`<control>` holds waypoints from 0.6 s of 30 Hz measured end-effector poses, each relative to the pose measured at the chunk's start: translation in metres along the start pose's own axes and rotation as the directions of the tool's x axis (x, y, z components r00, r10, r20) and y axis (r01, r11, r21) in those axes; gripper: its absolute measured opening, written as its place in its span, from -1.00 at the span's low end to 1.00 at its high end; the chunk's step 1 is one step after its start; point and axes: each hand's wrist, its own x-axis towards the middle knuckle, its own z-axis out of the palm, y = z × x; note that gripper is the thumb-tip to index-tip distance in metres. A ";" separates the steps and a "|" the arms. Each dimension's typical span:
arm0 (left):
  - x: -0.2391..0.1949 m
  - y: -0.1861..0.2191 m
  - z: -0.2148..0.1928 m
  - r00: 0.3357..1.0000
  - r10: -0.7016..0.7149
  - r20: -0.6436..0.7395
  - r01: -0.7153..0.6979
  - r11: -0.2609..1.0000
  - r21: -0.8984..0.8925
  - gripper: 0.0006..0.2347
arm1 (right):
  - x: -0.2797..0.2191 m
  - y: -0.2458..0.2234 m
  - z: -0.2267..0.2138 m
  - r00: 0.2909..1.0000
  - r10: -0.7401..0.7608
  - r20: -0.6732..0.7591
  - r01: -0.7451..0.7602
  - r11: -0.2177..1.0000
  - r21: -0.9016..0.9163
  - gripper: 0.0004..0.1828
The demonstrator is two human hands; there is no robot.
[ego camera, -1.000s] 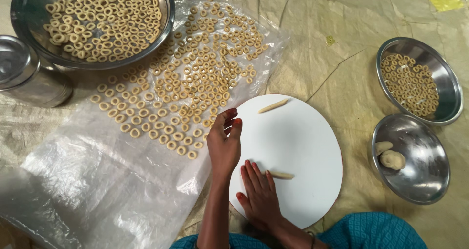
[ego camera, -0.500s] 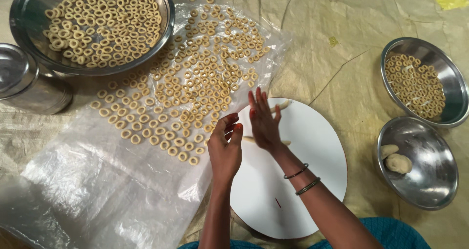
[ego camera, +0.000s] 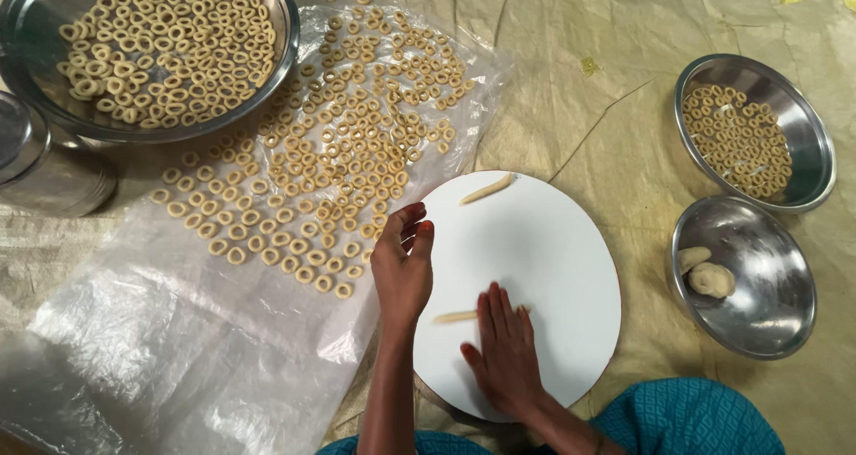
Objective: The person rolls small pieces of dough into thin cylindrical strands on a white circular board. They repeatedly pick up dough from a metal bowl, roll it with both hands, and place the finished strands on the board. Finished ring-shaped snacks are visible in nearby bowls and on a plastic sheet.
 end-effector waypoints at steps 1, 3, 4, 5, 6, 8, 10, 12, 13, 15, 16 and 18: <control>-0.001 0.000 0.000 1.000 -0.007 0.002 0.007 1.000 0.008 -0.71 | -0.007 0.000 0.000 1.000 -0.005 0.028 0.005 1.000 0.015 -0.09; -0.001 -0.001 0.000 1.000 0.006 0.001 -0.006 1.000 0.018 -0.70 | 0.003 0.003 0.004 1.000 0.006 0.005 -0.006 1.000 0.001 -0.07; 0.000 -0.001 -0.001 1.000 0.014 0.001 -0.014 1.000 0.022 -0.70 | 0.013 0.006 0.006 1.000 0.010 -0.007 -0.010 1.000 -0.006 -0.05; 0.000 -0.002 -0.001 1.000 0.013 0.001 -0.013 1.000 0.029 -0.70 | 0.030 0.011 0.010 0.997 0.033 -0.071 -0.034 0.999 -0.011 -0.07; 0.000 -0.003 -0.001 1.000 0.011 0.001 -0.011 0.999 0.036 -0.70 | 0.052 0.017 0.015 0.989 0.056 -0.133 -0.058 0.998 -0.014 -0.09; 0.001 -0.005 -0.001 1.000 0.008 -0.002 -0.008 0.999 0.043 -0.70 | 0.103 0.030 0.020 0.957 0.129 -0.258 -0.154 0.985 -0.078 -0.13; 0.002 -0.006 -0.001 1.000 0.004 -0.003 -0.004 0.999 0.046 -0.70 | 0.149 0.046 0.016 0.922 0.219 -0.320 -0.269 0.956 -0.119 -0.18; 0.003 -0.007 0.000 1.000 0.003 0.006 -0.003 0.999 0.042 -0.70 | 0.181 0.062 0.006 0.900 0.221 -0.376 -0.280 0.953 -0.111 -0.21; 0.003 -0.008 0.001 1.000 0.001 0.009 -0.002 0.999 0.041 -0.70 | 0.190 0.066 0.003 0.889 0.220 -0.403 -0.284 0.953 -0.108 -0.23; 0.004 -0.010 0.002 1.000 0.008 0.006 -0.008 0.999 0.043 -0.70 | 0.193 0.069 -0.002 0.909 0.205 -0.363 -0.236 0.971 -0.044 -0.23; 0.004 -0.011 0.002 1.000 0.010 0.006 -0.010 0.999 0.045 -0.70 | 0.192 0.069 -0.004 0.918 0.198 -0.343 -0.214 0.977 -0.011 -0.24; 0.005 -0.012 0.003 1.000 0.012 0.006 -0.013 0.999 0.037 -0.70 | 0.175 0.064 -0.003 0.939 0.152 -0.310 -0.179 0.982 -0.061 -0.23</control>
